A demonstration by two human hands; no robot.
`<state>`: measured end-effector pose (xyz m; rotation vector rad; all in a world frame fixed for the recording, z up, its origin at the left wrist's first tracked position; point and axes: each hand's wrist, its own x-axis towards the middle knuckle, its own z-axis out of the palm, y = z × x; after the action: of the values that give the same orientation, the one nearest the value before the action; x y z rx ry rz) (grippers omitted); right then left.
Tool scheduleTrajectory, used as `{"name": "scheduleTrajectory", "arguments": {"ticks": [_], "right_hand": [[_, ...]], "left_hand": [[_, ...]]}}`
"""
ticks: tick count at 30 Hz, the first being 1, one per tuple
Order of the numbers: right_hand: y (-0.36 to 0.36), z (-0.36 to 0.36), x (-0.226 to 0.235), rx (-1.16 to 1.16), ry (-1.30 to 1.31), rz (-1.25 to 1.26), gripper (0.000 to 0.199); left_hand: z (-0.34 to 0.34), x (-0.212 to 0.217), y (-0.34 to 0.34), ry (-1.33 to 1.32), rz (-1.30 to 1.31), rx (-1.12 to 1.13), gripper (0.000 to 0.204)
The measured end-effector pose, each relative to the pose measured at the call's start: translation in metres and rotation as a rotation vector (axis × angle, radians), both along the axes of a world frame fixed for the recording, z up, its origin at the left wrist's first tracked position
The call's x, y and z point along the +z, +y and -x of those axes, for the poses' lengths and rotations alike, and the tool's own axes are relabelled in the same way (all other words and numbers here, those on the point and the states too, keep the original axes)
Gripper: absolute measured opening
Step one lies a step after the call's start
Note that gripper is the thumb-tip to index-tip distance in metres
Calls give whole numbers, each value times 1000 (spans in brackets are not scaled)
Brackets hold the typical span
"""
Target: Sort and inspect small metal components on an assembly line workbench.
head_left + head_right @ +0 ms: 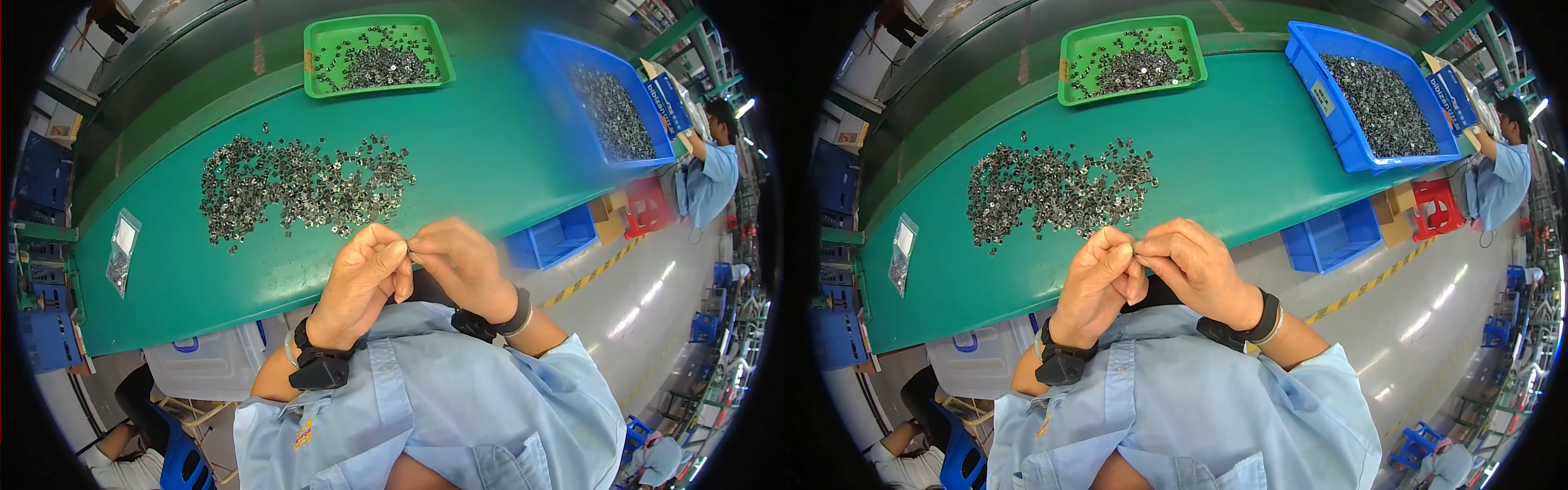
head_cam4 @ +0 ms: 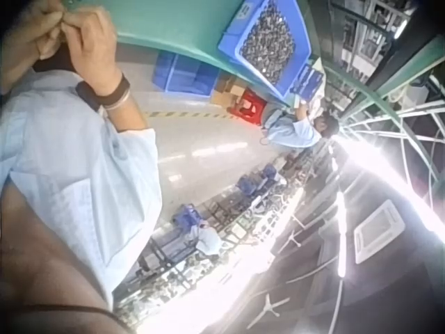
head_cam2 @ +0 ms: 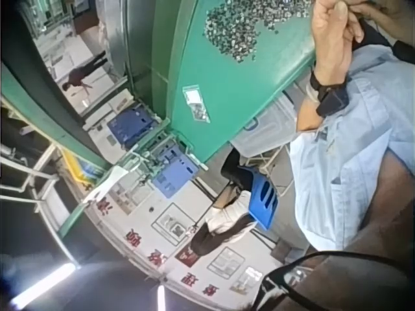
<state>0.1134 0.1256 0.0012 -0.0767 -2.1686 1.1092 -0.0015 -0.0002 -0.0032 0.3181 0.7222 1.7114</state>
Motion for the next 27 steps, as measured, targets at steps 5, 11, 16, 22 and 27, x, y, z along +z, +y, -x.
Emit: {"name": "scheduleTrajectory", "arguments": {"ticks": [5, 11, 16, 22, 27], "right_hand": [[3, -2, 0, -32, -30, -95, 21], [4, -3, -1, -10, 5, -17, 20], [3, -3, -2, 27, 7, 51, 18], [3, -2, -2, 49, -4, 45, 17], [3, -1, -2, 54, -6, 33, 16]], "left_hand": [[-2, 5, 1, 145, 120, 44, 12], [-4, 9, 1, 40, 68, 17, 13], [-4, -1, 0, -131, -14, -51, 14], [-3, -5, 0, -140, -30, -59, 13], [-1, -1, -1, -41, 18, -48, 15]]}}
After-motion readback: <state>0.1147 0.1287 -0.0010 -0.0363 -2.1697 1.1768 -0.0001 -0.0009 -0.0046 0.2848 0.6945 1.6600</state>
